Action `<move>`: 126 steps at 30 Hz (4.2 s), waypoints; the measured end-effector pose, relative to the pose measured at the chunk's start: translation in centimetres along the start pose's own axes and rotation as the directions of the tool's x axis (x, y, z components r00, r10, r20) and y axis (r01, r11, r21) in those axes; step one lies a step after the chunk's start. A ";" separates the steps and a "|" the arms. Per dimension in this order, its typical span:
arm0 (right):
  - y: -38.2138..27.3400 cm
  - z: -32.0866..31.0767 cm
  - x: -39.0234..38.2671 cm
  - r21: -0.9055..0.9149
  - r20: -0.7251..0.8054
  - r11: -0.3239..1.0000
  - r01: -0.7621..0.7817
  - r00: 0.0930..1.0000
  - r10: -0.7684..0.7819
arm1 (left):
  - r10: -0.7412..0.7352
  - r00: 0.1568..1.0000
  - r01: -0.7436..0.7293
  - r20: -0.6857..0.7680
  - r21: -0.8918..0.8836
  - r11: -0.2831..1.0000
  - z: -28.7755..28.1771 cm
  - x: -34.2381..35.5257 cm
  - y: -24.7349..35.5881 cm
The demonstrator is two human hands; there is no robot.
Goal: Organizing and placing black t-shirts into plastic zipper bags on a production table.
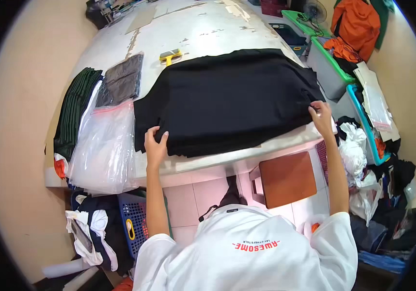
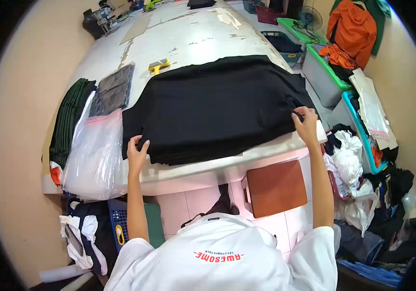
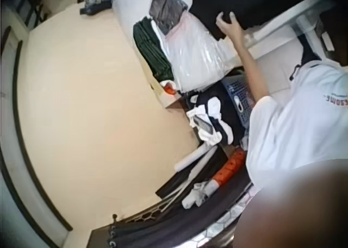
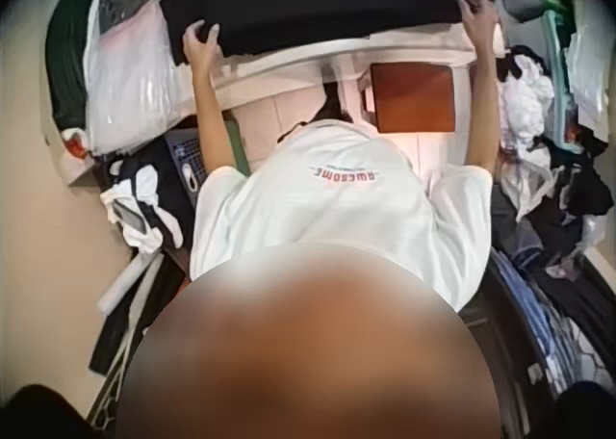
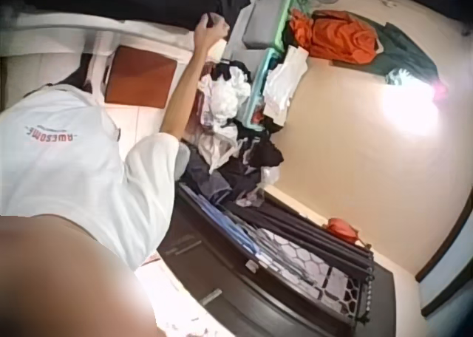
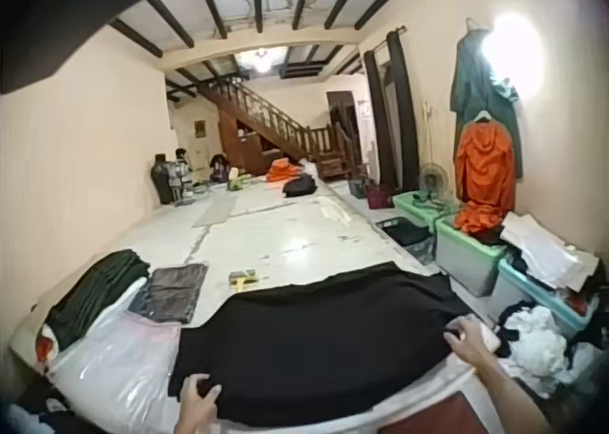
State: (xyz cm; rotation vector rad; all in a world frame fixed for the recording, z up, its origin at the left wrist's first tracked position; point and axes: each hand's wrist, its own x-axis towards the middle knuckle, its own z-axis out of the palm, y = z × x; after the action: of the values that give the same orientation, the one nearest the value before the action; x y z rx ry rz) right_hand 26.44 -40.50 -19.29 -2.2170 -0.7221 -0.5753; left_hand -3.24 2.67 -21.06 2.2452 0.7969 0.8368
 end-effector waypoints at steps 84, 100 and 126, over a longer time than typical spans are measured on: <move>15.4 15.6 17.6 -0.543 0.184 0.834 -0.095 0.956 0.229 | -0.101 0.899 -0.089 0.425 0.405 0.910 23.3 29.8 5.2; 9.1 12.6 15.1 0.159 0.638 0.856 -0.492 0.713 0.291 | 0.028 0.921 -0.154 0.388 0.298 0.942 23.3 29.3 5.3; 17.1 13.7 15.1 -0.434 0.090 0.860 -0.267 0.937 0.336 | 0.660 -0.006 -0.848 0.751 -0.354 0.395 40.2 11.2 30.4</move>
State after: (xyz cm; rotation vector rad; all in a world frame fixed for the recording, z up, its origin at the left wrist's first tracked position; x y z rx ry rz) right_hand 51.14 -35.31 -27.65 -2.7350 -0.3292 -0.4169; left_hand 42.23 -21.77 -20.52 2.7601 -1.0547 -0.1056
